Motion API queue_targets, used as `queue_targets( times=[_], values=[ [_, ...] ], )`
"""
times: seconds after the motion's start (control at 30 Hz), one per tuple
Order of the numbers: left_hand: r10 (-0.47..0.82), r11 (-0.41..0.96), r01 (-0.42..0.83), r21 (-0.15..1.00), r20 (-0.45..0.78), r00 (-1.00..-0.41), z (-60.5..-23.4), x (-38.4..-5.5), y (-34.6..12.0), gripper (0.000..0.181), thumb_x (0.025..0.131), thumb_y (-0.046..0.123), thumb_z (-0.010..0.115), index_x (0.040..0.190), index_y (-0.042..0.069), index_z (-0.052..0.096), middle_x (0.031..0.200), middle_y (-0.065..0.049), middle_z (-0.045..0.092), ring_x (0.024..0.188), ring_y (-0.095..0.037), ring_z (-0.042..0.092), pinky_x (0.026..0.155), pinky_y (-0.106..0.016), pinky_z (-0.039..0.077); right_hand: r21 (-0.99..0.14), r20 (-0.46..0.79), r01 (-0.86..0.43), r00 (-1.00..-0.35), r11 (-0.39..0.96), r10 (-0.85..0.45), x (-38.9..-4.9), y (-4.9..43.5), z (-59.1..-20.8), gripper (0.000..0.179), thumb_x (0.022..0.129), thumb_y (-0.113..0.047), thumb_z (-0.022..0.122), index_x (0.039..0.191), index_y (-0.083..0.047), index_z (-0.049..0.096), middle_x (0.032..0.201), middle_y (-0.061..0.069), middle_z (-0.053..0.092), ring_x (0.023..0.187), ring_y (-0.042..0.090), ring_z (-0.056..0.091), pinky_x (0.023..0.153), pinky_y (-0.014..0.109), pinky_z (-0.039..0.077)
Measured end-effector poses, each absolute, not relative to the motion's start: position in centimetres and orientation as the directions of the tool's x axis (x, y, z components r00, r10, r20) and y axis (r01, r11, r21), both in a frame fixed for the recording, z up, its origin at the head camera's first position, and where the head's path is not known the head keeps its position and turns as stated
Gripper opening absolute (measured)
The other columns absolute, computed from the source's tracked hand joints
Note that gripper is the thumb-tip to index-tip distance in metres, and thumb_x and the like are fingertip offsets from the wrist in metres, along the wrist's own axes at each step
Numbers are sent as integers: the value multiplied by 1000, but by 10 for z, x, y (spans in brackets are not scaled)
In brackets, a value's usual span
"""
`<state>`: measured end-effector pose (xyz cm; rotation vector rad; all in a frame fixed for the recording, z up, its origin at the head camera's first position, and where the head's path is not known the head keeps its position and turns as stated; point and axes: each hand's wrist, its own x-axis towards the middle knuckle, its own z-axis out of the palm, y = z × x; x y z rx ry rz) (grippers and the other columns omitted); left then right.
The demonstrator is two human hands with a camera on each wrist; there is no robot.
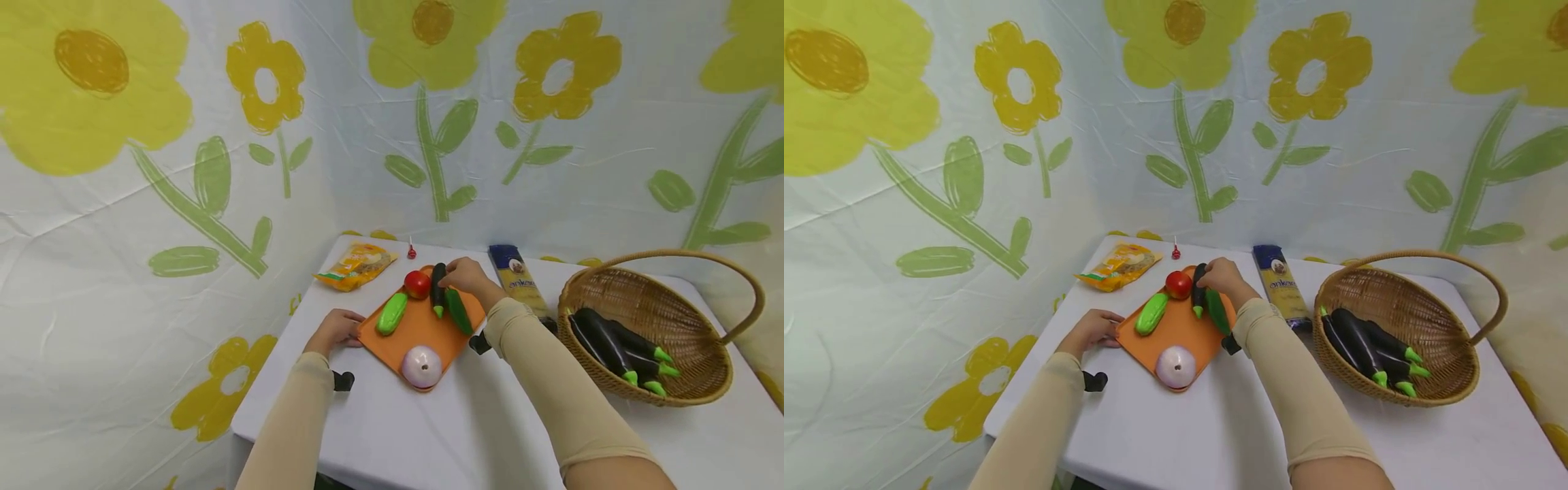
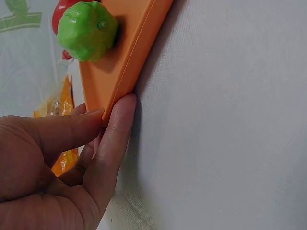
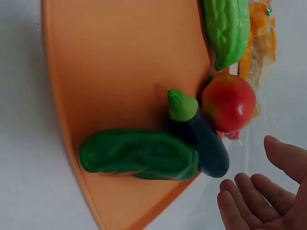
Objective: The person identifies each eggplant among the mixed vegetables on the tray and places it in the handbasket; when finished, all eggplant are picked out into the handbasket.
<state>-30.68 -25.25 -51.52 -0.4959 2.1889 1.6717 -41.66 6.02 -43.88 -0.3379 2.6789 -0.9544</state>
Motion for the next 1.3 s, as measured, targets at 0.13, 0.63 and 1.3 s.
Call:
queue_targets(
  times=[0.13, 0.63, 1.3],
  values=[
    [-67, 240, -472, 848, -471, -880, -514, -306, -252, 42, 84, -18, 60, 123, -5, 69, 112, -24, 65, 82, -27, 69, 69, -34, 64, -636, -167, -123, -942, 761, -292, -425, 56, -446, 57, 92, -23, 73, 137, 7, 58, 135, 24, 59, 123, 40, 56, 104, 48, 50],
    [-117, 269, -507, 819, -494, -861, -518, -313, -251, 44, 85, -16, 62, 126, -1, 69, 107, -18, 61, 83, -27, 67, 69, -35, 64, -612, -77, -95, -981, 785, -178, -445, 37, -478, 39, 83, -18, 74, 112, 7, 71, 113, 23, 69, 101, 38, 62, 91, 46, 55],
    [-116, 275, -494, 825, -482, -869, -519, -311, -251, 45, 84, -17, 60, 126, -1, 69, 105, -19, 62, 79, -26, 68, 68, -35, 64, -601, -161, -2, -979, 799, -123, -448, 22, -494, 42, 84, -21, 73, 114, 9, 69, 111, 21, 69, 93, 33, 61, 87, 42, 56]
  ],
)
